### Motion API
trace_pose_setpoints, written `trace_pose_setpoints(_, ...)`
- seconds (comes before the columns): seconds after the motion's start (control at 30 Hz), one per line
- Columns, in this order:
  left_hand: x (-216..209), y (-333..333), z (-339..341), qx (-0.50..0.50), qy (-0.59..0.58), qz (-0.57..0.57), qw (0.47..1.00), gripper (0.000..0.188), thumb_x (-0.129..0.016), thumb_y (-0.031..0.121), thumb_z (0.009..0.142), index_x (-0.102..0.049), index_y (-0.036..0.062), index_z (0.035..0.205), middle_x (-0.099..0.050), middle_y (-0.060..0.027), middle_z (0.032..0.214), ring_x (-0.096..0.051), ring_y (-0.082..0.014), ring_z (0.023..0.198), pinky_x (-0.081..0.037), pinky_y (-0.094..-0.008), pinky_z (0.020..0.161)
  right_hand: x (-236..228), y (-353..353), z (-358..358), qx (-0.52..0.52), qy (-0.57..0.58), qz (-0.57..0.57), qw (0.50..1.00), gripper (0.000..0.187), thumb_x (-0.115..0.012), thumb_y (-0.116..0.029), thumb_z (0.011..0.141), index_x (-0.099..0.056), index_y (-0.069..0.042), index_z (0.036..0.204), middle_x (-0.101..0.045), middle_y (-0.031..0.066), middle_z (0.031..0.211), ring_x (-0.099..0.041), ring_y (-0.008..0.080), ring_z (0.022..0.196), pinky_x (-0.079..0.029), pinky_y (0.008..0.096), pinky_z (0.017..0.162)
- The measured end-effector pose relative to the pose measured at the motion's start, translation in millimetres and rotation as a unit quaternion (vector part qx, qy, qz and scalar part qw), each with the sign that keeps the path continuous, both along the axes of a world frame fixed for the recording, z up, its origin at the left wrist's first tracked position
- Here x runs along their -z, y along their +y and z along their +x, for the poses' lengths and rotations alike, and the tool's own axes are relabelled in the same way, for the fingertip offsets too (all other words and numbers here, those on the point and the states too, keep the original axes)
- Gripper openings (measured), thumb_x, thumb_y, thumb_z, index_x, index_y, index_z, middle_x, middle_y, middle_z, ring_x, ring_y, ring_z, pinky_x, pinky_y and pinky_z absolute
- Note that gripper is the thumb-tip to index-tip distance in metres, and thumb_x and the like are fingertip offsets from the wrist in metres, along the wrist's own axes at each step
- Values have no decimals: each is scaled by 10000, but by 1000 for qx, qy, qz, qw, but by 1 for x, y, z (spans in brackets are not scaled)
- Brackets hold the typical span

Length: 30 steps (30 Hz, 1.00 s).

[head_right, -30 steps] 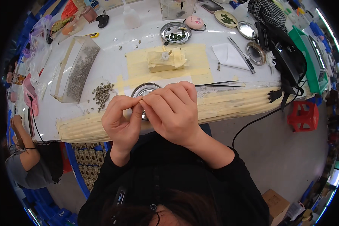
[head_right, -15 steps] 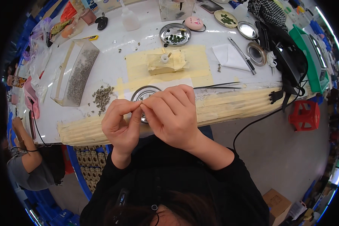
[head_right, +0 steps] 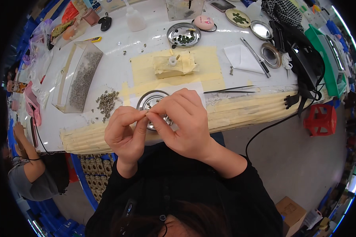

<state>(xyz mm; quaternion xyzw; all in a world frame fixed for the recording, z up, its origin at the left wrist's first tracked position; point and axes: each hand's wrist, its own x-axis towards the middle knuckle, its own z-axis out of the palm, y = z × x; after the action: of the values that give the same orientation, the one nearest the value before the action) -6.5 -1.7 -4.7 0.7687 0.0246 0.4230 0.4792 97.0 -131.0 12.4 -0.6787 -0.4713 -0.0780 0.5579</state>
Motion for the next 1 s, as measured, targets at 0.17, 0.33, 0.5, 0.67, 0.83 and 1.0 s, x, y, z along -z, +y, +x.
trace_pose_setpoints(0.17,1,-2,3,-28,10,19,999,220,-754,-122,761,-733,-27,958,-672,-104,825,-622,-196,726,-484,-275,638,3,5,-1,86,-186,7,979,158,-777,-58,755,-665,-91,861,-643,12,791,-583,212,733,-411,352,704)
trace_pose_setpoints(0.33,0,1,1,-1,9,14,1000,214,-757,-119,762,-735,-22,951,-674,-96,828,-623,-193,732,-485,-278,639,2,-2,2,-7,51,-21,998,87,-749,-60,825,-674,-71,868,-653,28,802,-580,219,753,-412,344,720)
trace_pose_setpoints(0.5,1,2,-1,11,4,-1,1000,211,-766,-115,759,-736,-18,944,-673,-92,826,-624,-190,733,-483,-274,638,4,-3,-1,-43,156,-17,987,53,-731,-61,860,-679,-60,869,-660,45,805,-574,228,753,-413,343,729)
trace_pose_setpoints(0.67,1,-1,2,-26,6,19,999,211,-773,-112,753,-731,-20,939,-673,-96,820,-623,-194,722,-483,-272,632,1,0,2,1,20,-18,1000,90,-750,-48,814,-679,-72,863,-661,23,784,-575,222,727,-402,342,738)
trace_pose_setpoints(0.83,0,-3,3,-33,15,10,999,208,-767,-118,752,-728,-24,933,-671,-99,811,-620,-196,712,-484,-276,626,3,7,0,65,-126,1,990,123,-761,-44,783,-673,-91,856,-658,12,775,-578,212,719,-392,345,737)
trace_pose_setpoints(1.0,-1,0,1,-6,16,-4,1000,212,-756,-127,754,-727,-25,938,-672,-101,810,-619,-195,706,-483,-276,627,3,3,3,18,-13,-11,1000,100,-750,-49,804,-666,-82,846,-660,18,776,-583,215,726,-392,343,740)
